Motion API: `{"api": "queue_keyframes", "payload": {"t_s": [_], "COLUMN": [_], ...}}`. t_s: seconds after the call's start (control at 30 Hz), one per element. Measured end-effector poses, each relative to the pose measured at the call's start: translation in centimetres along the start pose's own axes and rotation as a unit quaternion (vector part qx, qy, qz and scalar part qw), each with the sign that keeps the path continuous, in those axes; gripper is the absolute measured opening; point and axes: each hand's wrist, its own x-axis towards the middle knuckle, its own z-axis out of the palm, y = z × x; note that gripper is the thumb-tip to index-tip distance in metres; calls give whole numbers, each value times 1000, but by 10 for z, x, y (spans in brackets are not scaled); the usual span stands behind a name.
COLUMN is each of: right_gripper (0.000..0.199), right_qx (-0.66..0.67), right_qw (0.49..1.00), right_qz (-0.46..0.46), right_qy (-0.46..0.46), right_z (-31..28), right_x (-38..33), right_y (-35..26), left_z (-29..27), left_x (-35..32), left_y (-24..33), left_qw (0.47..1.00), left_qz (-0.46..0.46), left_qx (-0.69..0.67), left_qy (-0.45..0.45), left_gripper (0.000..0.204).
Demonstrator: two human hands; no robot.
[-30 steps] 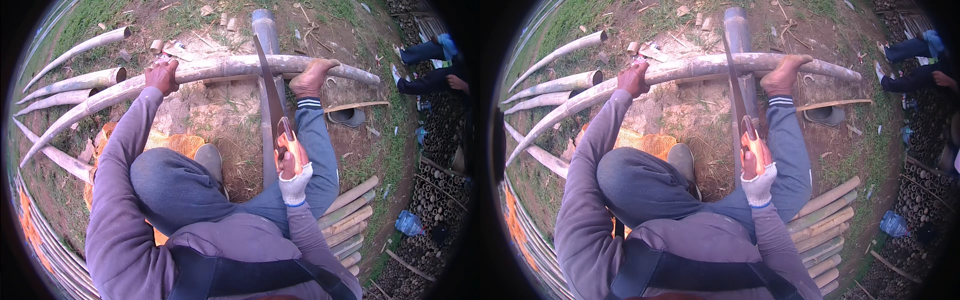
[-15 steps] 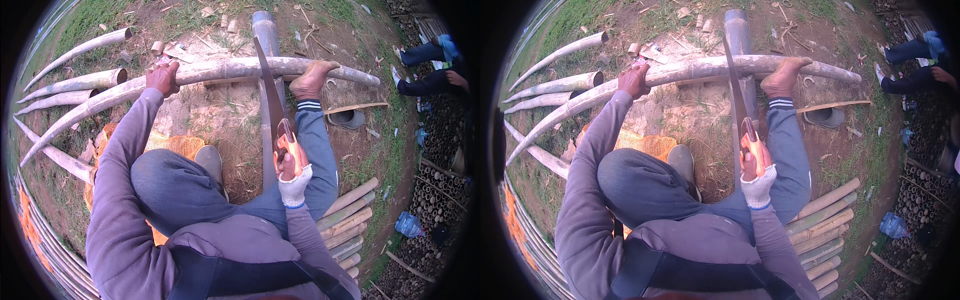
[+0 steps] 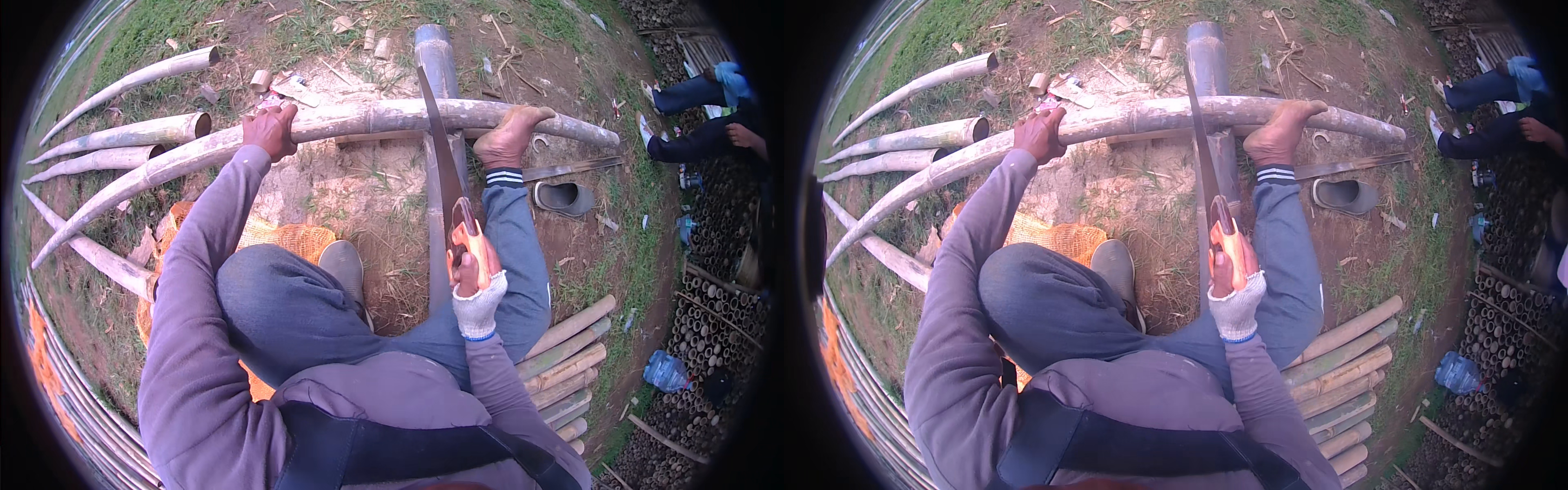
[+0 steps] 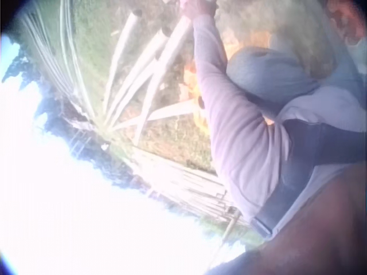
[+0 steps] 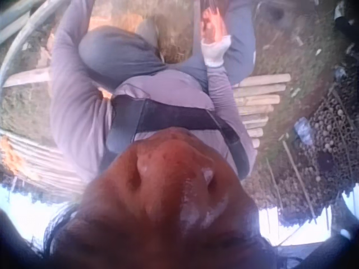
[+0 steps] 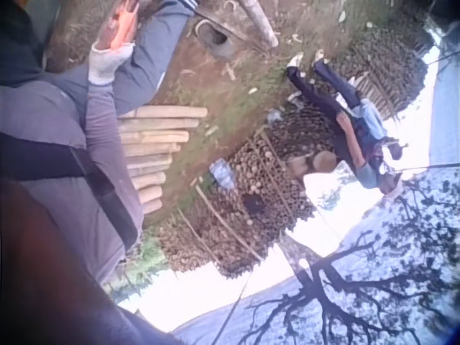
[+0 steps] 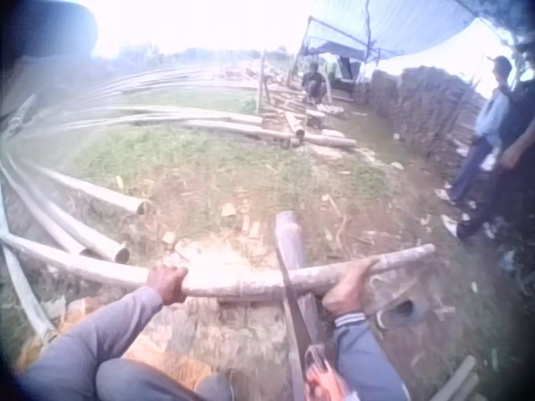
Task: The person sits on the ground and uses a hand saw to cut bamboo poles. They position the bamboo between their legs, saw through it, and then wrap a cloth around their right hand before continuing to saw another piece.
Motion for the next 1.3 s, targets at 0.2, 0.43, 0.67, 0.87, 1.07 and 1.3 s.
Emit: {"api": "queue_keyframes", "payload": {"t_s": [0.2, 0.43, 0.67, 0.87, 1.07, 1.3], "right_gripper": [53, 52, 55, 56, 54, 53], "right_qx": [-56, -72, -45, -99, 12, -83], "right_qw": [994, 996, 999, 990, 998, 992], "right_qz": [-89, -52, -10, -94, 48, -94], "right_qy": [18, 10, 17, 20, -33, -6], "right_z": [12, 8, -18, 23, -27, -1], "right_x": [58, 52, -8, 94, -46, 42], "right_y": [24, 14, 5, 2, -25, 6], "left_z": [6, -5, 5, -5, -1, -3], "left_x": [2, 2, 4, 5, -1, 7], "left_y": [7, 3, 4, 9, 4, 12], "left_qw": [1000, 1000, 1000, 1000, 1000, 1000], "left_qz": [14, 0, 6, 11, -4, 2], "left_qx": [9, 1, 12, 0, 2, -3], "left_qy": [20, 17, 27, 8, 18, 18], "left_gripper": [63, 59, 60, 60, 60, 60]}}
